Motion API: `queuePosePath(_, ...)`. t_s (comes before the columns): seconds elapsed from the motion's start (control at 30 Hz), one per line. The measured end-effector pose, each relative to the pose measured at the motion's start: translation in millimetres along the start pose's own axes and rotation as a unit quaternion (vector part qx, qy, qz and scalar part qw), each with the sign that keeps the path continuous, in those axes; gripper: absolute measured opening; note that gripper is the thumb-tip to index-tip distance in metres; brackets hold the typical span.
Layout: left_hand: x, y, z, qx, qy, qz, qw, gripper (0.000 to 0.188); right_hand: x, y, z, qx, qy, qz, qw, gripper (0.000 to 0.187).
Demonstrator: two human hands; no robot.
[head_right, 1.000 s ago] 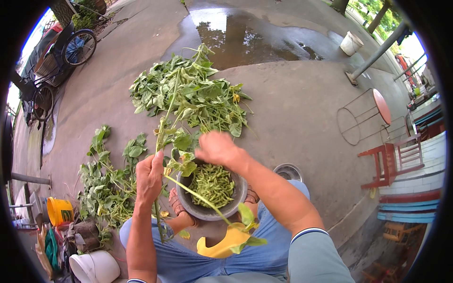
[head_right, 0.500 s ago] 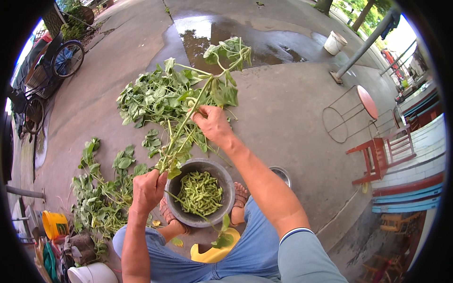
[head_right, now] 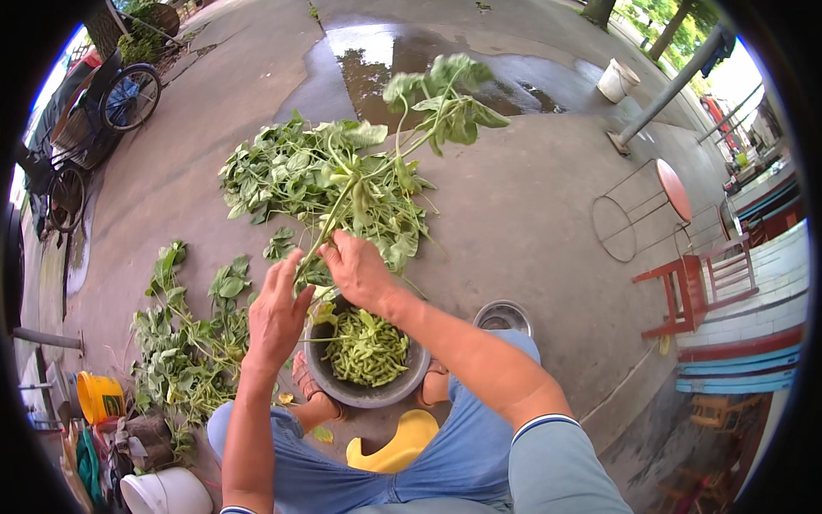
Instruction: The person sits on a small stool and picks green beans from vines by hand, placing them into a metal bowl. The person discards the stems and leaves onto the ground.
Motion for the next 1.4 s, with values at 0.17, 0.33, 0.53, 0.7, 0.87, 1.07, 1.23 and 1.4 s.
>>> queuePosePath(0.17,-47.6,-13.8,5.8,-0.045,0.141,0.099,0.984,0.039,-23.6,-15.7,8.3,0.002,0.094,0.141,0.986,0.026)
queuePosePath(0.33,-37.5,-0.4,11.4,0.021,0.090,-0.028,0.995,0.039,-26.2,-25.8,6.1,-0.020,0.153,0.347,0.925,0.016)
queuePosePath(0.53,-33.7,-25.5,14.1,-0.015,0.064,-0.131,0.989,0.036,31.6,-62.8,1.5,-0.103,0.092,0.445,0.885,0.017)
queuePosePath(0.7,-39.2,33.6,22.5,0.098,0.073,-0.160,0.980,0.037,181.5,18.4,-10.2,-0.155,-0.162,0.431,0.874,0.013)
queuePosePath(0.87,-29.7,18.2,15.5,0.053,0.056,-0.041,0.996,0.043,80.4,13.6,-11.3,-0.080,-0.174,-0.149,0.970,0.023)
queuePosePath(1.07,-47.3,-0.3,8.5,-0.028,0.149,0.194,0.969,0.055,37.2,25.0,-17.9,-0.113,-0.095,-0.193,0.970,0.023)
queuePosePath(1.23,-53.8,-15.8,15.7,-0.117,0.211,0.302,0.922,0.059,-2.6,37.4,-21.1,-0.192,0.007,-0.095,0.977,0.025)
queuePosePath(1.4,-43.9,-31.2,25.4,-0.214,0.265,0.350,0.873,0.059,-39.9,39.4,-0.3,-0.301,0.033,-0.132,0.944,0.029)
Point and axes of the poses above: each hand's wrist, its own z-axis away from the middle knuckle, its own y-axis out of the back of the hand, x = y × z, the point moved 10 cm from there along -z, towards the middle knuckle, and after that the axes turned 11 degrees about z, right-handed, at the moved point
